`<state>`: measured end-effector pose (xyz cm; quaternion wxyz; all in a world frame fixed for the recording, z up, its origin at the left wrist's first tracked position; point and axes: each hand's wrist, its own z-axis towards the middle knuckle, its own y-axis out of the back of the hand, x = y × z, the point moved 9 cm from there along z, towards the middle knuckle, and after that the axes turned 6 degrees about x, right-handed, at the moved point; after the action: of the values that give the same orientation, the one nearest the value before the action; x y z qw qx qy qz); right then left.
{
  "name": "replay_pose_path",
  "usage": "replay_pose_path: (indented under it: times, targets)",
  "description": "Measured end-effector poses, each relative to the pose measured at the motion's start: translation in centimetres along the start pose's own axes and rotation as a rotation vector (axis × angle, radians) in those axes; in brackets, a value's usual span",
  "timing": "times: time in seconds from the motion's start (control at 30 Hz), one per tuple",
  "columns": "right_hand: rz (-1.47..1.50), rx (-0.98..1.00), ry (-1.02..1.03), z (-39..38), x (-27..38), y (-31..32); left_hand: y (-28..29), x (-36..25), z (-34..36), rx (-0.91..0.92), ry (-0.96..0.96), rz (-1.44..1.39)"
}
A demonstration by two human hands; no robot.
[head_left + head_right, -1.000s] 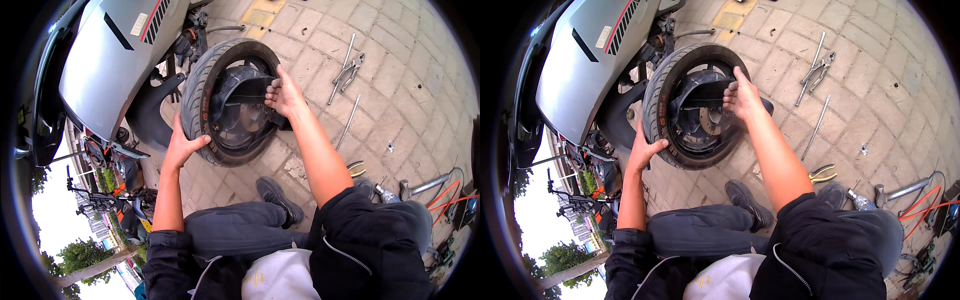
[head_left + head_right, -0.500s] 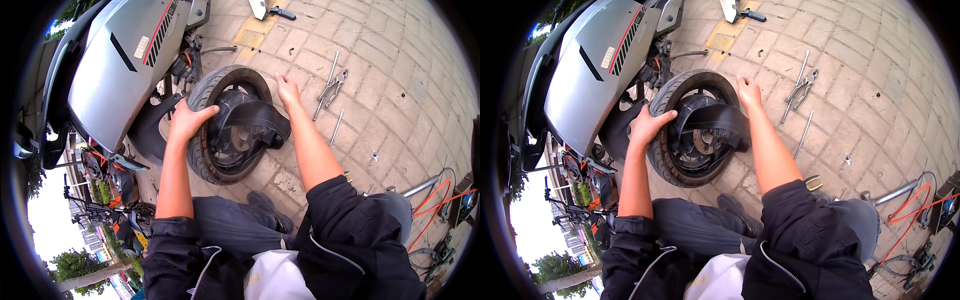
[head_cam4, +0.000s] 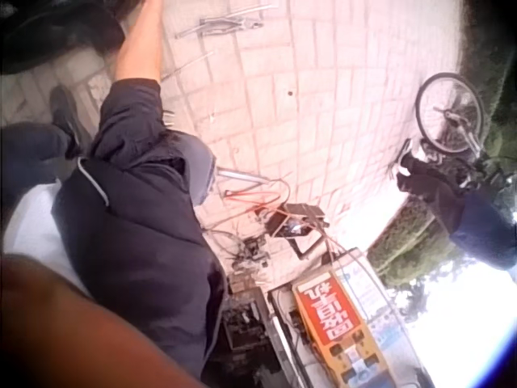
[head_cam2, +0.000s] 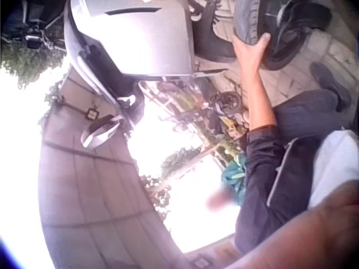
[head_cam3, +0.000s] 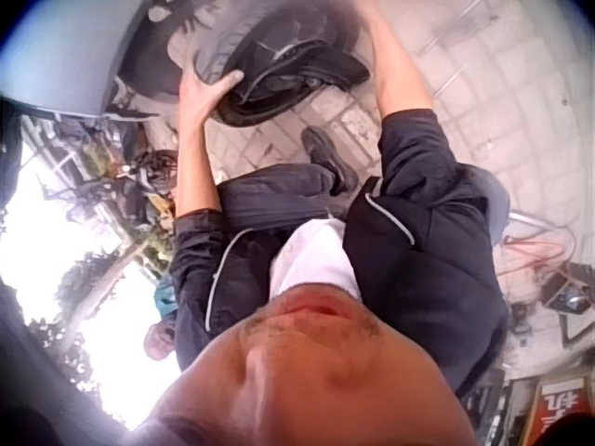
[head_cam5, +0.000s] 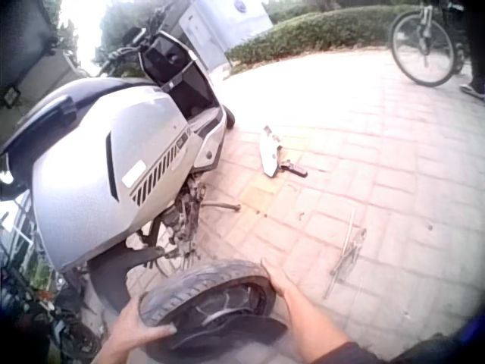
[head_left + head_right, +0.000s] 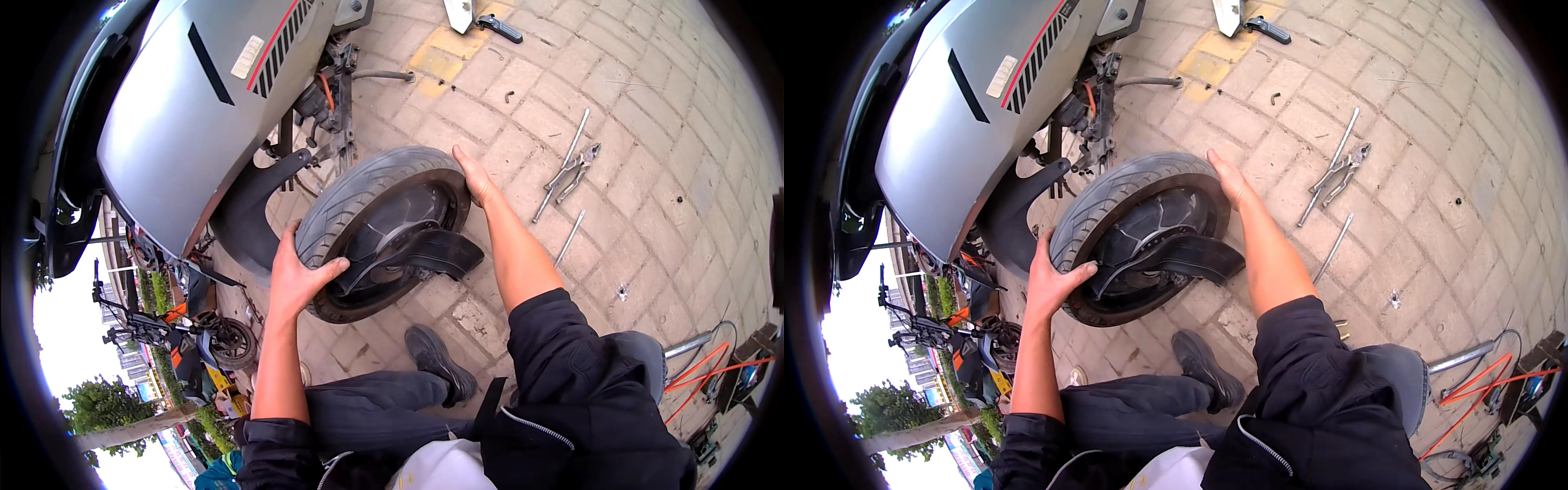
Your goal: The person cuts a piece of rubber material with scissors and then inserts it into the inner cavity of a scooter tire. The person manipulates the tire and the rubber insert by hand to fit the material inside the wheel assembly.
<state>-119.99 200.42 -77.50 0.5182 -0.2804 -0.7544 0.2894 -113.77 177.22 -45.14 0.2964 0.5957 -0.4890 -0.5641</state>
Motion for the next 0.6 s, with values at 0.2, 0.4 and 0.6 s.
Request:
replay_pose_path:
  times: [0.2,0.4,0.6]
  targets:
    - [-0.163,-0.204,0.333,-0.7,5.3,-0.1,1.4,0.4,0.5,-0.046,0.034,-0.093]
    - [-0.848,-0.17,0.388,-4.4,21.0,-9.7,-1.5,4.9,-1.2,-0.038,-0.018,-0.595]
    - [-1.472,-0.078,0.559,-4.9,21.6,-15.8,-7.2,5.1,3.4,0.281,-0.161,-0.565]
